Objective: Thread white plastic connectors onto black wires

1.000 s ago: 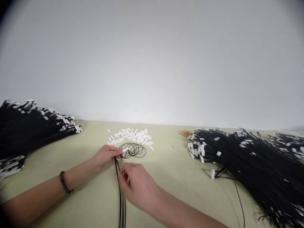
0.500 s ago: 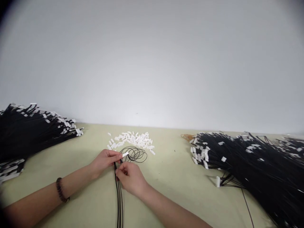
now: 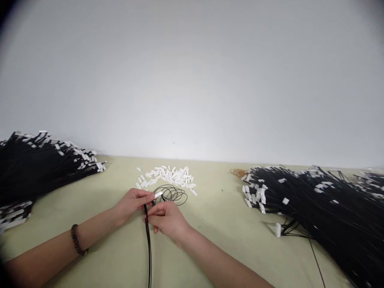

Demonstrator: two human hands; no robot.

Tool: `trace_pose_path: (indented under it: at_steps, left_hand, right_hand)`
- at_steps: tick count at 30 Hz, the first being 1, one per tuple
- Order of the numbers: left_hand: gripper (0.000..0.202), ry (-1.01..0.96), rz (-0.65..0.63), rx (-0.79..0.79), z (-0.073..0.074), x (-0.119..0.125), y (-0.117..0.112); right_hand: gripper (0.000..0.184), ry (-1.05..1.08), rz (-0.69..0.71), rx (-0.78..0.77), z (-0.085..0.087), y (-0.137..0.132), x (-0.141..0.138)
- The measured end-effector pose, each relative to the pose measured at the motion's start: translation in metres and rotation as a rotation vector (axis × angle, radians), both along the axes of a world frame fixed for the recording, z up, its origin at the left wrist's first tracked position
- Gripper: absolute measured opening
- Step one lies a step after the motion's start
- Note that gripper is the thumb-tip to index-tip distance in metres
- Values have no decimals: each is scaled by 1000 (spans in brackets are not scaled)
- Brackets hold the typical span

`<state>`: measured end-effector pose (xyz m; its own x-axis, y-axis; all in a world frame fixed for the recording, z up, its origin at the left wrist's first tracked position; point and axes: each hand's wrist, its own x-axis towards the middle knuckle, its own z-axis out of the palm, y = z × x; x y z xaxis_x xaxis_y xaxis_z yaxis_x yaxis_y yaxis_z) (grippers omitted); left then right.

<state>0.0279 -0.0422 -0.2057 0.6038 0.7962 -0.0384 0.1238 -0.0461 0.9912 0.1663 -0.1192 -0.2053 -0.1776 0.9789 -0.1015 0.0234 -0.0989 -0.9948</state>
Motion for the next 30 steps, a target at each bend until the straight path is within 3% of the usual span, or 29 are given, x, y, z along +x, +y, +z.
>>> trace_pose_path:
  at_steps: [8, 12, 14, 17, 20, 22, 26, 30]
  left_hand:
    - [35, 28, -44, 39, 1, -1, 1]
    - [36, 48, -24, 44, -4, -2, 6]
    - [36, 47, -6, 14, -5, -2, 8]
    - [37, 56, 17, -34, -3, -2, 8]
    - [37, 70, 29, -30, -2, -2, 8]
    - [37, 74, 34, -33, -2, -2, 9]
    - [39, 86, 44, -50, -4, -2, 11]
    - [38, 98, 51, -64, -3, -3, 13]
  right_hand:
    - [12, -130, -106, 110, -21, 1, -3]
    - [13, -246, -140, 203, -15, -1, 1]
    - [14, -311, -96, 222, 0, -4, 5]
    - [16, -305, 115, 120, 33, -11, 16]
    - [25, -126, 281, 103, 71, -22, 32]
    - [26, -4, 310, 189, 93, -31, 44]
    - [17, 11, 262, 421, 121, -48, 67]
    - [18, -67, 11, 579, 131, -55, 83]
